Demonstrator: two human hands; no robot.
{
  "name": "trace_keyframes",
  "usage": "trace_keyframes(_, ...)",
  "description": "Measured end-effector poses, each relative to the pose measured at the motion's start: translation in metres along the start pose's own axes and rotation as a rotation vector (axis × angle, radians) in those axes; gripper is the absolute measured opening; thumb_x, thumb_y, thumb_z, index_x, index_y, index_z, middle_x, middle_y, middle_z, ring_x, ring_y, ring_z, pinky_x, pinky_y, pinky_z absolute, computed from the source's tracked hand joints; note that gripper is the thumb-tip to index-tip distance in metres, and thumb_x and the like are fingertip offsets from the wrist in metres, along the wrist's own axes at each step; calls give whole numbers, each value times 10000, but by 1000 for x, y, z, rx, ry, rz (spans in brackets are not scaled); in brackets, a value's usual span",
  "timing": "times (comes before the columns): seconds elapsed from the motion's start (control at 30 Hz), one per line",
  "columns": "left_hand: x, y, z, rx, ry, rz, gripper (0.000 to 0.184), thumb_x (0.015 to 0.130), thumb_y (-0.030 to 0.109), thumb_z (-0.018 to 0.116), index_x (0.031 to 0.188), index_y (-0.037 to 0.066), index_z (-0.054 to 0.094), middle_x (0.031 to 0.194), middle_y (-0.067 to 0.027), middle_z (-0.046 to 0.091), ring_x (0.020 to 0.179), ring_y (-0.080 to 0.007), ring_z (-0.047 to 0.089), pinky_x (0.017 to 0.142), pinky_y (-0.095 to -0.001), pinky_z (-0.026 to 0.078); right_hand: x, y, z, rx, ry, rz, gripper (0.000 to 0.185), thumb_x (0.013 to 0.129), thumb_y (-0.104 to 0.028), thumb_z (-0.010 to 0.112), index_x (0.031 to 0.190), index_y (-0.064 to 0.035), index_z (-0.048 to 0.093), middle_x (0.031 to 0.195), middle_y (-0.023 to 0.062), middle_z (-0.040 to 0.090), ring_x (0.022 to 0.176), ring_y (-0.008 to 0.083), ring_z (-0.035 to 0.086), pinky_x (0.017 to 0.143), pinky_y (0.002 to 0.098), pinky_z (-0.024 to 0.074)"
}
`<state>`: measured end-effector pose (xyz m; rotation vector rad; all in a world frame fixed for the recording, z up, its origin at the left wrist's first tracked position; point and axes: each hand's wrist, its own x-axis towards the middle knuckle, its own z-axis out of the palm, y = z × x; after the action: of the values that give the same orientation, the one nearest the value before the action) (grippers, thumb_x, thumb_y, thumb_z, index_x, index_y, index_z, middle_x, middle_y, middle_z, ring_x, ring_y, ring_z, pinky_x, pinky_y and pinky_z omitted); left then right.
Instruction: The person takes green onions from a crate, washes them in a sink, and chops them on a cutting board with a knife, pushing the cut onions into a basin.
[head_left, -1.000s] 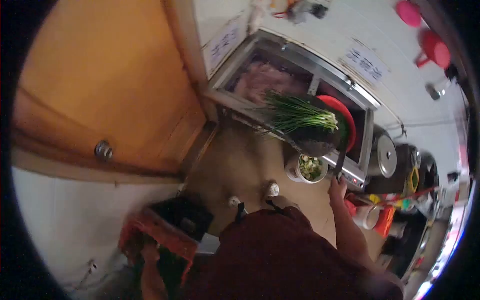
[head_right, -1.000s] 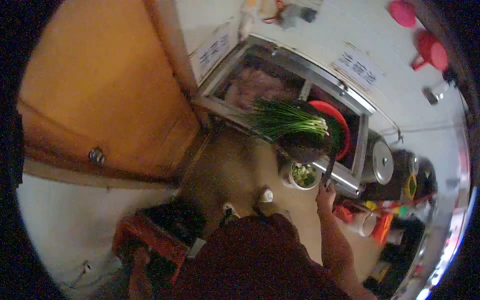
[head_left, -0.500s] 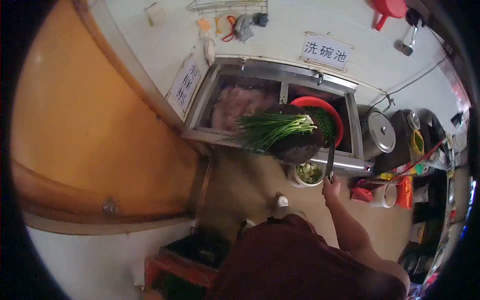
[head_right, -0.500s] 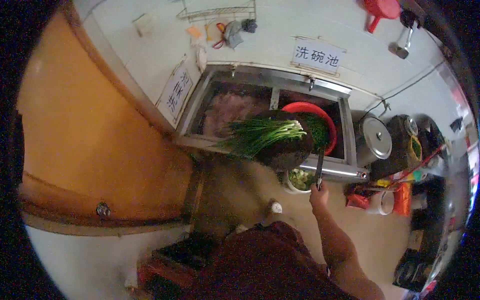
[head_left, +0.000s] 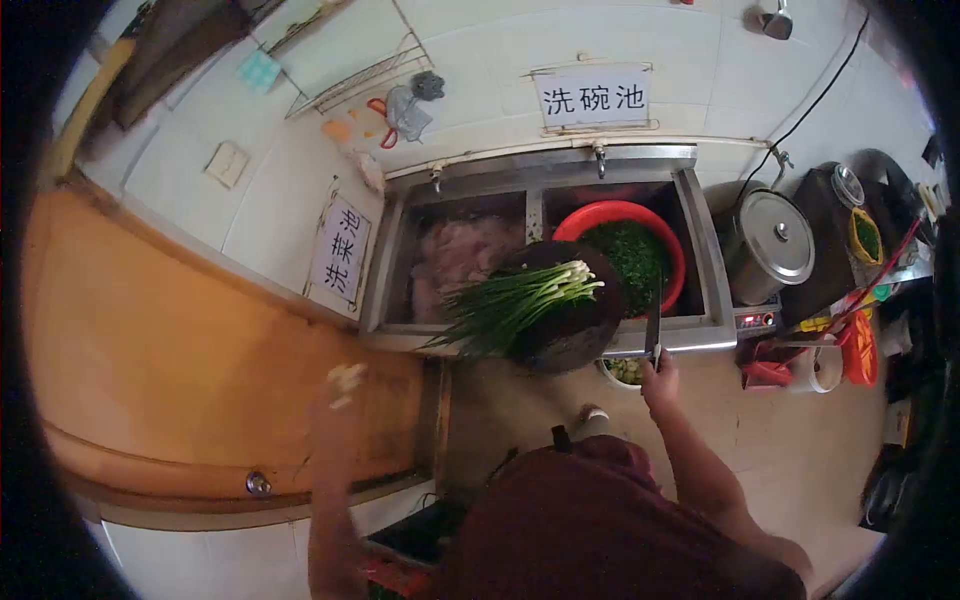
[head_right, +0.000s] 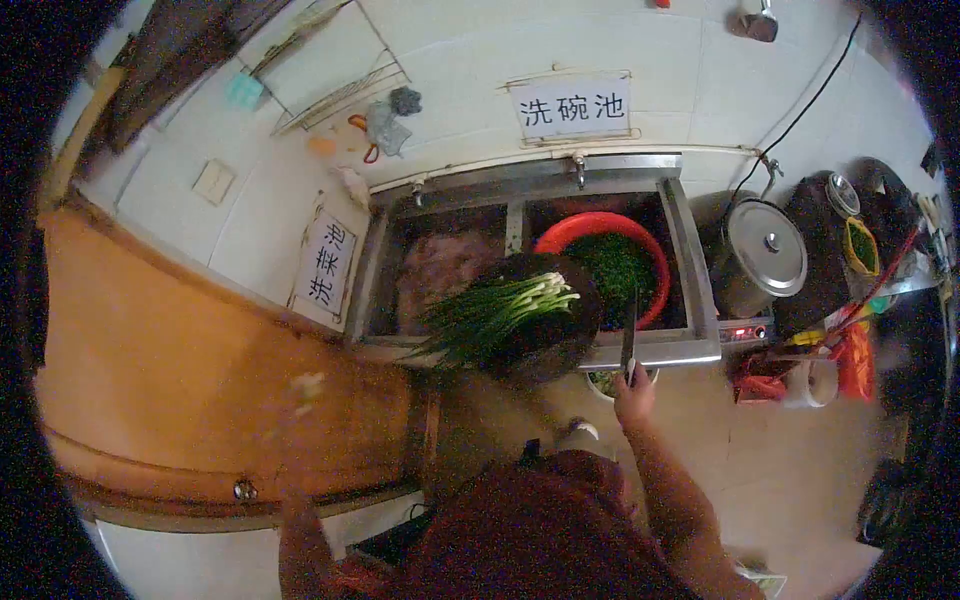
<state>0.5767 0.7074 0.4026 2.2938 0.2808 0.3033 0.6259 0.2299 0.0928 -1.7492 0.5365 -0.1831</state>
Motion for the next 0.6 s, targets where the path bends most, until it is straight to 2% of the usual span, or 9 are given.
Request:
trace_keyframes(0.03, 27, 35, 54, -101, -151, -28, 352, 941, 89, 565, 1284, 20, 598, 1122, -134, 707, 1026, -271, 685, 860, -392, 560, 5, 3, -1, -68, 31, -104, 335, 893, -143, 630, 1198, -8, 607, 794, 45, 602, 631, 121, 540, 583, 328, 466)
trace_keyframes(0.07, 56, 33, 104, 318, -213, 306, 333, 901, 99, 580, 1227, 42, 620, 1059, -179, 698, 975, -368, 678, 821, -459, 549, 9, 5, -3, -61, 34, -92, 335, 893, -143, 630, 1198, -8, 607, 794, 45, 602, 631, 121, 540, 583, 328, 466)
trace_keyframes(0.13, 87, 58, 194, 477, -295, 461, 232, 877, 130, 576, 1091, 48, 550, 941, -232, 652, 891, -438, 632, 749, -549, 500, 8, 9, -6, -51, -104, 41, 465, 925, -148, 640, 1353, 12, 553, 1089, 133, 689, 1003, 214, 660, 909, 336, 501)
trace_keyframes(0.3, 150, 47, 349, 538, -503, 482, 325, 862, 209, 630, 1108, 19, 536, 1078, -249, 636, 1006, -424, 619, 803, -541, 505, -10, -27, -4, 38, -48, 44, 401, 929, -162, 660, 1275, 24, 576, 1004, 143, 680, 932, 200, 652, 861, 337, 508)
trace_keyframes(0.33, 155, 41, 364, 537, -526, 500, 325, 862, 209, 630, 1108, 19, 536, 1078, -249, 636, 1006, -424, 619, 803, -541, 505, -15, -31, -4, 19, -17, 36, 415, 922, -143, 642, 1292, 30, 571, 907, 102, 655, 820, 146, 600, 750, 310, 489)
trace_keyframes(0.4, 159, 32, 383, 542, -536, 665, 610, 825, 324, 704, 1287, -21, 506, 1321, -250, 537, 1205, -422, 537, 944, -539, 478, -23, -39, -4, -1, -2, 40, 431, 921, -133, 622, 1314, 32, 561, 765, 35, 600, 669, 94, 531, 594, 294, 452)
trace_keyframes(0.43, 162, 25, 391, 530, -558, 676, 610, 825, 324, 704, 1287, -21, 506, 1321, -250, 537, 1205, -422, 537, 944, -539, 478, -25, -39, -2, -9, 17, 56, 431, 921, -133, 622, 1314, 32, 561, 765, 35, 600, 669, 94, 531, 594, 294, 452)
trace_keyframes(0.5, 169, 16, 396, 596, -602, 667, 984, 722, 439, 809, 1478, -13, 371, 1477, -252, 398, 1340, -420, 430, 1078, -540, 399, -31, -41, 6, -56, 48, 120, 440, 919, -132, 628, 1328, 15, 559, 716, -1, 552, 627, 89, 497, 556, 312, 437)
trace_keyframes(0.6, 186, 21, 388, 613, -551, 756, 1177, 675, 518, 854, 1527, -51, 274, 1473, -298, 405, 1364, -450, 421, 1129, -515, 376, -33, -64, 22, -11, 51, 192, 427, 917, -165, 641, 1305, 2, 576, 724, 70, 613, 631, 156, 588, 593, 359, 477)
